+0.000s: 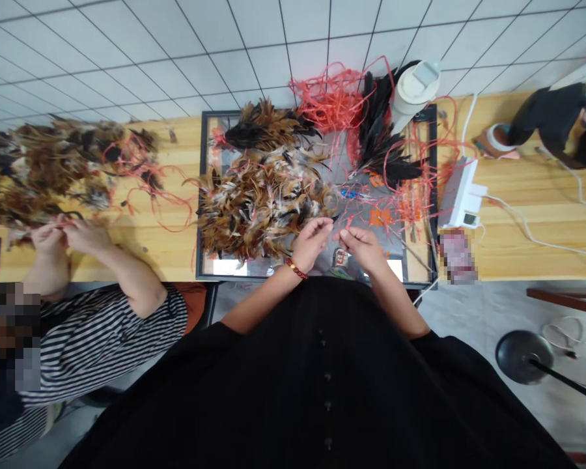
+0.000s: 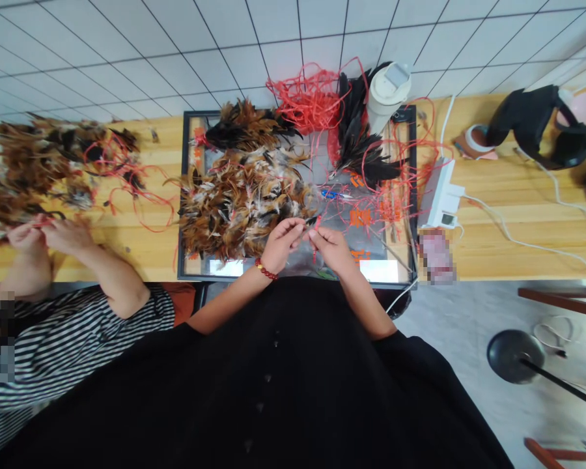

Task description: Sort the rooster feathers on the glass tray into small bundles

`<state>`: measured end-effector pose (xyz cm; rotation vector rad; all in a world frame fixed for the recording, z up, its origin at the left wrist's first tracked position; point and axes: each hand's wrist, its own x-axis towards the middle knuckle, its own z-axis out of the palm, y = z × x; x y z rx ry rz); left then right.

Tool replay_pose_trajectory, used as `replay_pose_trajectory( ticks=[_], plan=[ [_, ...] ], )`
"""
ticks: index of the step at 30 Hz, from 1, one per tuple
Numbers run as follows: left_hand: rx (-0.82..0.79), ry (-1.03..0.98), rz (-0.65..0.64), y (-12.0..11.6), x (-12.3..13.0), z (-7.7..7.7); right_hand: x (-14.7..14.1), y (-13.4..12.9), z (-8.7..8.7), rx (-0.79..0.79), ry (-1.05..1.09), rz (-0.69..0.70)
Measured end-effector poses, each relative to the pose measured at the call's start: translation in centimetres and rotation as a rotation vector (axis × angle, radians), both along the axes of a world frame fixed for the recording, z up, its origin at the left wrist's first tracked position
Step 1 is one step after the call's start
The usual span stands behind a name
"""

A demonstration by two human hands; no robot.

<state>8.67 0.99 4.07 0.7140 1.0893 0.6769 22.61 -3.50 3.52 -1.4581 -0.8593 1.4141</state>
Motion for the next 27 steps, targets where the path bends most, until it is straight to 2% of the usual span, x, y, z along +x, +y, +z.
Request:
replay_pose_trajectory(
  ticks=[5, 11, 13, 17, 19, 23, 27],
  plan=[
    [0.004, -0.112, -0.082, 0.7, -0.1, 1.1, -0.3, -0.4, 0.0, 0.023, 0.003, 0.192],
    [0.002, -0.118, -0.069, 0.6, -0.3, 0.8, 0.3, -0.6, 0.0, -0.027, 0.106, 0.305],
    [-0.007, -0.109, -0.052, 0.5, -0.3, 0.6, 0.4, -0.7, 0.1, -0.014, 0.038, 0.260],
    [-0.027, -0.029, 0.019, 0.4, -0.2, 0.5, 0.0, -0.8, 0.7, 0.122, -0.379, -0.057],
    [-0.045, 0.007, 0.048, 0.3, -0.1, 0.5, -0.4, -0.9, 1.1, 0.207, -0.526, -0.141],
    [-0.059, 0.042, 0.068, 0.1, 0.1, 0.3, -0.8, -0.7, 1.5, 0.274, -0.578, -0.124],
    [0.072, 0.125, 0.050, 0.1, 0.0, -0.1, -0.8, -0.6, 1.2, 0.221, -0.516, -0.072]
  ],
)
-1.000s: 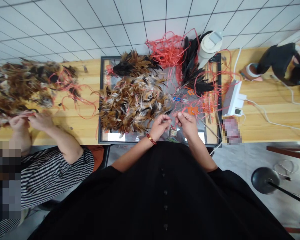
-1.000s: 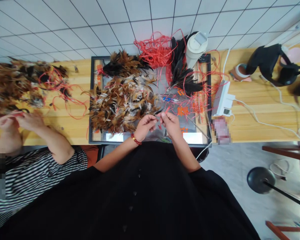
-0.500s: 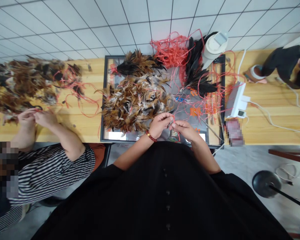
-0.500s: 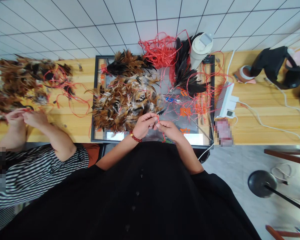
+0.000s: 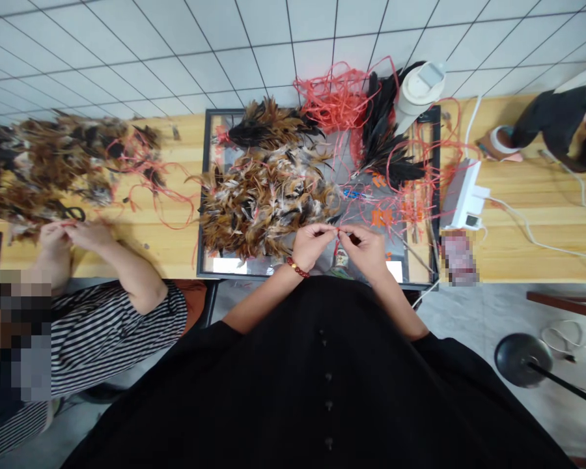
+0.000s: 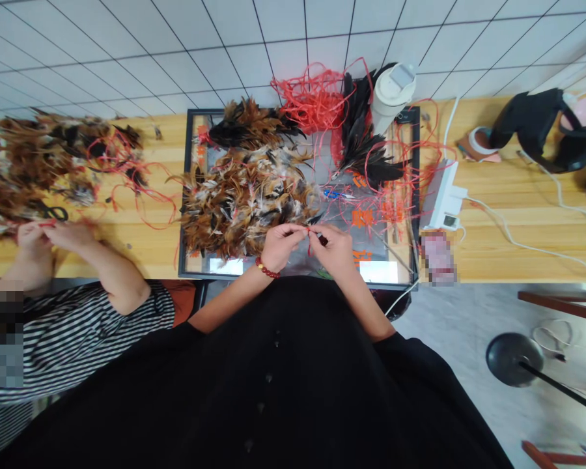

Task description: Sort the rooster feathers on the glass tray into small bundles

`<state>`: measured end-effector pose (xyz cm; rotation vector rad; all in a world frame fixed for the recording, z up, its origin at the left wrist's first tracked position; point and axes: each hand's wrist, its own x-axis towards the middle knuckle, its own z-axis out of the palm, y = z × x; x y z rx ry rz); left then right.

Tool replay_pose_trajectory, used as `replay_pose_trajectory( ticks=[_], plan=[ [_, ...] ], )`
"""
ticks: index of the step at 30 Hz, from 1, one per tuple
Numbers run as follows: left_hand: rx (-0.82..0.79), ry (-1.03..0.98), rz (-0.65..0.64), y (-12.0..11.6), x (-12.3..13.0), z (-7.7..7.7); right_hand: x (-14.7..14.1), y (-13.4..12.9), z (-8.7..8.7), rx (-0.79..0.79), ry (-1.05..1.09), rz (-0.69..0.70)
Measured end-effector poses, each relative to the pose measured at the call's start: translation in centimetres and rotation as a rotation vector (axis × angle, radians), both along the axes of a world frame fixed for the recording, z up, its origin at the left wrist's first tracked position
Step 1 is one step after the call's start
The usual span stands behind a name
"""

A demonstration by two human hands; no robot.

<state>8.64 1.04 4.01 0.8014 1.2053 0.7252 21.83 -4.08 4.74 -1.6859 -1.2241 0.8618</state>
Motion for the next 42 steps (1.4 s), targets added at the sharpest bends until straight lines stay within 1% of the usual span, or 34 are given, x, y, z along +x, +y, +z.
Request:
replay_pose_trajectory(
  ticks=[2, 4, 7, 9, 12, 14, 19, 23, 27, 31, 34, 37, 40, 42],
  plan=[
    [0.079, 0.048, -0.021, -0.01, -0.04, -0.17, 0.08, 0.12, -0.24, -0.056, 0.056, -0.004],
    [0.108, 0.069, -0.031, -0.01, -0.02, -0.23, 0.21, 0.26, -0.47, -0.105, 0.140, -0.042],
    [0.080, 0.063, -0.023, -0.02, 0.09, -0.15, 0.43, 0.42, -0.63, -0.143, 0.249, -0.100],
    [0.065, 0.051, -0.012, -0.02, 0.15, -0.05, 0.52, 0.42, -0.59, -0.144, 0.278, -0.083],
    [0.056, 0.026, -0.021, -0.01, 0.16, 0.02, 0.46, 0.30, -0.54, -0.150, 0.279, -0.013],
    [0.069, 0.028, -0.040, 0.02, 0.09, -0.02, 0.36, 0.21, -0.62, -0.169, 0.273, -0.008],
    [0.212, 0.094, -0.089, 0.14, -0.22, -0.16, 0.39, 0.20, -0.97, -0.175, 0.301, -0.010],
    [0.277, 0.157, -0.113, 0.17, -0.31, -0.12, 0.40, 0.26, -0.94, -0.119, 0.243, -0.040],
    [0.293, 0.183, -0.130, 0.18, -0.30, -0.01, 0.20, 0.23, -0.54, -0.112, 0.189, -0.005],
    [0.360, 0.189, -0.150, 0.30, -0.41, 0.04, 0.23, 0.19, -0.17, -0.086, 0.106, 0.004],
    [0.388, 0.169, -0.160, 0.34, -0.51, -0.07, 0.33, 0.18, -0.18, -0.088, 0.134, 0.010],
    [0.383, 0.157, -0.172, 0.31, -0.56, -0.20, 0.35, 0.18, -0.43, -0.121, 0.218, 0.003],
    [0.396, 0.160, -0.191, 0.35, -0.59, -0.17, 0.38, 0.21, -0.70, -0.142, 0.288, -0.030],
    [0.407, 0.166, -0.209, 0.45, -0.61, -0.08, 0.41, 0.21, -0.78, -0.134, 0.293, -0.058]
  ],
)
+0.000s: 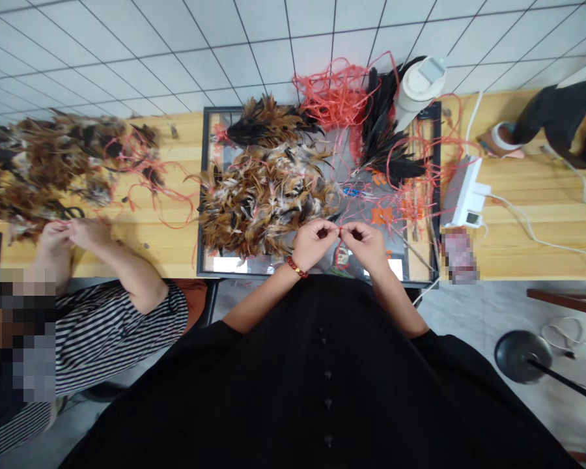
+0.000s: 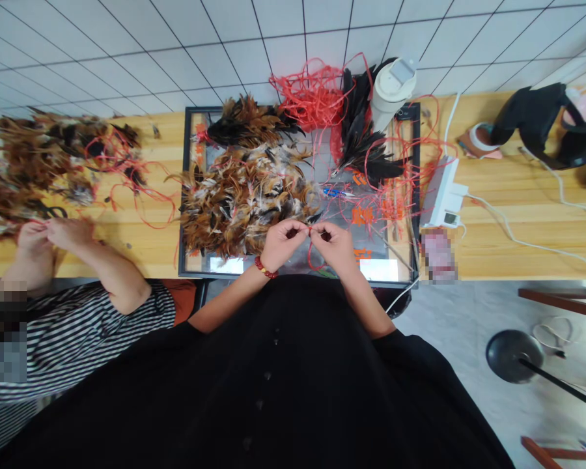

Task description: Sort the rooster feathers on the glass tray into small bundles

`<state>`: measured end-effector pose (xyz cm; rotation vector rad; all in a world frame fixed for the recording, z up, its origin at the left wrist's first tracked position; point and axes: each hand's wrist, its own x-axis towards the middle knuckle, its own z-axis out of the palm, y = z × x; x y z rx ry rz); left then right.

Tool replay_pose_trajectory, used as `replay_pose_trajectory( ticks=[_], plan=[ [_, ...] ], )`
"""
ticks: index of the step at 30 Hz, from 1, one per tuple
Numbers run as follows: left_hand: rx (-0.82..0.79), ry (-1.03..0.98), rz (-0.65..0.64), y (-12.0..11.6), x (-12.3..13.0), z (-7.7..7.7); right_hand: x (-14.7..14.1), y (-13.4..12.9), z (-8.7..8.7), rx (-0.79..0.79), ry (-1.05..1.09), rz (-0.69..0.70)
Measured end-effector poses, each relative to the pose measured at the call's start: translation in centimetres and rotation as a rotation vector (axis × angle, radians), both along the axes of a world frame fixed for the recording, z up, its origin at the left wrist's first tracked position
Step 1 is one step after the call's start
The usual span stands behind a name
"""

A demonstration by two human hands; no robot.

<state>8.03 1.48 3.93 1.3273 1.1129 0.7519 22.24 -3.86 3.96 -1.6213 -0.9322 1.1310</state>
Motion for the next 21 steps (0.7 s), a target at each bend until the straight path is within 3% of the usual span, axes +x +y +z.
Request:
replay_pose_trajectory(
  ticks=[4, 7, 10, 13, 18, 20, 21],
  plan=[
    [-0.047, -0.028, -0.023, 0.1, 0.0, 0.1, -0.2, 0.1, 0.0, 0.017, 0.056, -0.047],
    [-0.230, -0.157, -0.039, -0.1, 0.2, 0.1, -0.4, 0.5, -0.3, -0.034, 0.336, -0.114],
    [-0.473, -0.375, -0.015, -0.2, 0.3, 0.6, 0.4, 1.0, -1.0, -0.127, 0.700, -0.279],
    [-0.634, -0.584, 0.104, 0.6, -0.4, 1.3, 3.4, 1.1, -1.8, -0.103, 0.874, -0.516],
    [-0.832, -0.747, 0.381, 3.3, -2.8, 0.8, 9.3, -0.1, -2.1, 0.093, 0.739, -0.851],
    [-0.811, -0.760, 0.425, 3.7, -3.0, 0.4, 9.3, -0.4, -1.7, 0.095, 0.649, -0.824],
    [-0.797, -0.744, 0.414, 3.6, -2.7, 0.2, 8.6, -0.4, -1.4, 0.069, 0.614, -0.745]
  ],
)
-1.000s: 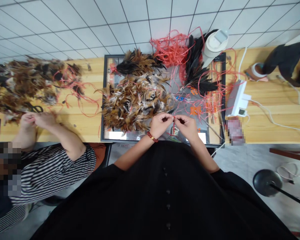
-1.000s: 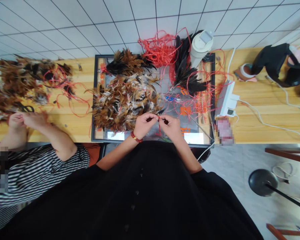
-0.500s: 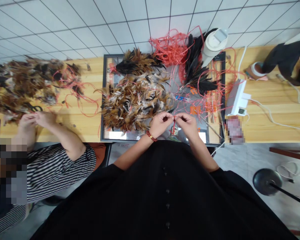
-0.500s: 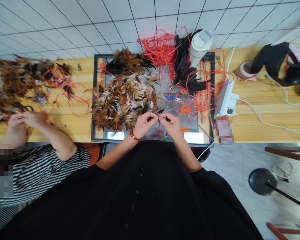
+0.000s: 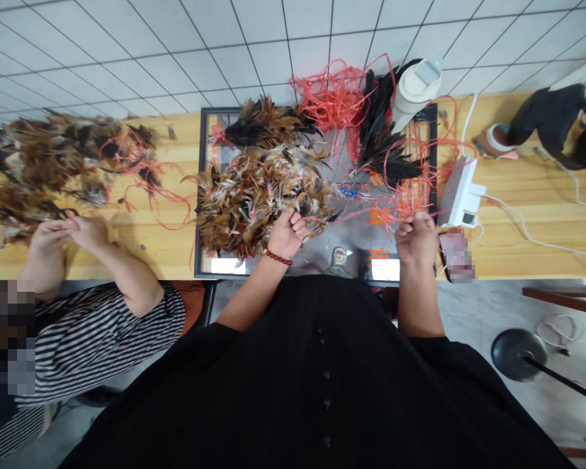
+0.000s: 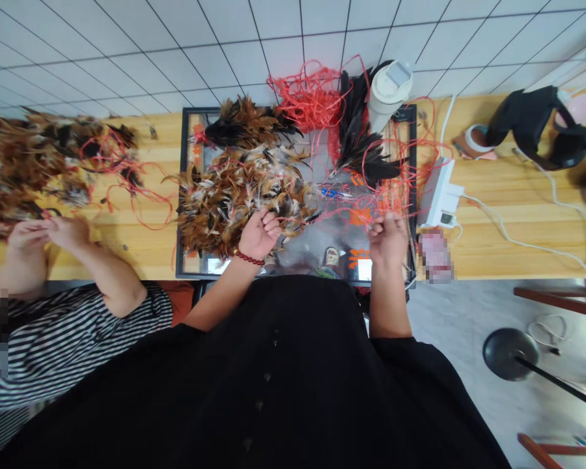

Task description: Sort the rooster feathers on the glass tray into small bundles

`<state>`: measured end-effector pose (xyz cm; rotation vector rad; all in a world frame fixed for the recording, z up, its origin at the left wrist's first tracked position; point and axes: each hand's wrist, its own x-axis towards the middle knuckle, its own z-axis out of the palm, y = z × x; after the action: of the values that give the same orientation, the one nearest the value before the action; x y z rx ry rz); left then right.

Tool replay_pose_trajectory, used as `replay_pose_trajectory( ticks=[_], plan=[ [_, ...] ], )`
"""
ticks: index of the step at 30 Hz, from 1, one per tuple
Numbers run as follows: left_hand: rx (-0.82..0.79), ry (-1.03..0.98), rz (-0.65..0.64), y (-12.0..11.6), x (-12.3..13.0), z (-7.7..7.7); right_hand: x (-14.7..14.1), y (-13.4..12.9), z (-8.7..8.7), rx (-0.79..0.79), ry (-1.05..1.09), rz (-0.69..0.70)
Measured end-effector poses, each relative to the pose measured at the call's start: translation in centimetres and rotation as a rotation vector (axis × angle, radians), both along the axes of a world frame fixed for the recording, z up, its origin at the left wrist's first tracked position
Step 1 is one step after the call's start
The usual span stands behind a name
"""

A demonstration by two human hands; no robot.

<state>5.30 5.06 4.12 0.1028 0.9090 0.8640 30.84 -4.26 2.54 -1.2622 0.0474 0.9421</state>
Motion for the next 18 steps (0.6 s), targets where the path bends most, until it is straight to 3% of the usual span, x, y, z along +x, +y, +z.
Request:
replay_pose_trajectory(
  ticks=[3, 6, 10, 18],
  plan=[
    [0.107, 0.105, -0.138, -1.2, 1.6, 0.0, -3.7, 0.2, 0.8, 0.002, -0.078, 0.329],
    [0.276, 0.238, -0.317, -2.7, 3.2, 0.6, -7.2, 0.5, 1.5, 0.046, -0.171, 0.512],
    [0.379, 0.321, -0.424, -3.6, 3.9, 1.2, -8.8, 0.4, 2.2, 0.076, -0.266, 0.646],
    [0.395, 0.362, -0.404, -3.5, 3.6, 1.3, -8.8, 0.1, 1.8, 0.051, -0.371, 0.708]
  ],
)
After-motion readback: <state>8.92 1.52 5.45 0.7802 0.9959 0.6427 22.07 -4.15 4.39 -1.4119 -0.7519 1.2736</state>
